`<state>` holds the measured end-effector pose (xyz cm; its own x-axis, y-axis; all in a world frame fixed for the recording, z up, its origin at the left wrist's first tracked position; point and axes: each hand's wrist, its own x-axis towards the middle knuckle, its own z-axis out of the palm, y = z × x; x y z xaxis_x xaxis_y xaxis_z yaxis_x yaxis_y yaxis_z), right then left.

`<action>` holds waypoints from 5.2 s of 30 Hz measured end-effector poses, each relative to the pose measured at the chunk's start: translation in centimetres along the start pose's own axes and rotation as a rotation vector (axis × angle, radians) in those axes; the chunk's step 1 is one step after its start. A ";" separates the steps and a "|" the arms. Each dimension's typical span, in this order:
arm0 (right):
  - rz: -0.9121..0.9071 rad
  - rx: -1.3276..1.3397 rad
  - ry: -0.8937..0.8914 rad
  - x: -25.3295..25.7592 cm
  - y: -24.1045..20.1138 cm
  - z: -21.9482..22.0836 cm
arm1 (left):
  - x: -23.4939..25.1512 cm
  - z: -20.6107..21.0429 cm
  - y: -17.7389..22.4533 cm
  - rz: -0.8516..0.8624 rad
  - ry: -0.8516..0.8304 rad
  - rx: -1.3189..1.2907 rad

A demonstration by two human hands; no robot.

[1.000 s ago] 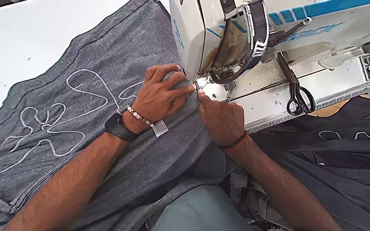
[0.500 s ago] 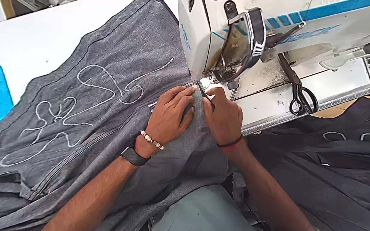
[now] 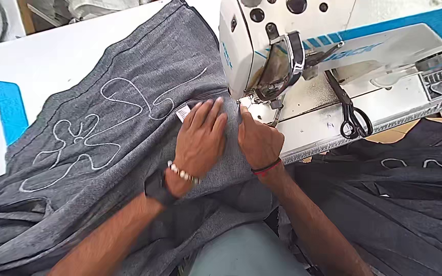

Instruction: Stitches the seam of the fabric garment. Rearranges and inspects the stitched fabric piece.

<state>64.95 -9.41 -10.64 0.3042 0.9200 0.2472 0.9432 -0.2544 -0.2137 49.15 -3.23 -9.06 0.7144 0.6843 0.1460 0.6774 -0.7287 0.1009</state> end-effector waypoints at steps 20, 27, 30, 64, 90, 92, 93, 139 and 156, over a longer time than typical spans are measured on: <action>0.012 0.303 -0.022 0.3 9.6 -3.7 | 2.5 2.7 -1.7 0.174 0.091 -0.276; -0.188 0.293 0.081 1.3 5.4 -0.1 | 2.8 2.0 -3.1 0.235 0.046 -0.293; -0.324 0.296 0.142 0.2 3.9 0.3 | 3.0 2.2 -3.8 0.270 0.048 -0.308; 0.393 0.980 -0.144 -9.8 -0.6 -4.3 | 1.4 2.9 -0.7 0.103 0.068 -0.105; 0.438 0.726 -0.223 -6.4 0.1 -2.6 | 2.5 1.8 -0.7 0.228 0.114 0.000; 0.422 0.708 -0.200 -6.4 0.3 -2.6 | 1.8 2.0 0.7 0.140 0.082 0.009; 0.414 0.700 -0.188 -6.5 0.3 -2.7 | 1.5 2.2 0.8 0.116 0.081 -0.006; 0.254 0.508 -0.129 -4.6 1.2 -2.4 | 0.4 3.1 2.1 -0.014 0.050 -0.073; 0.129 0.402 -0.115 -6.1 1.2 -6.0 | 2.3 2.8 -1.5 0.225 0.122 -0.099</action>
<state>65.03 -17.11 -6.74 0.3774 0.9214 0.0927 0.7648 -0.2537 -0.5923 50.21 -0.49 -11.65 0.8147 0.5006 0.2927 0.4791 -0.8654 0.1468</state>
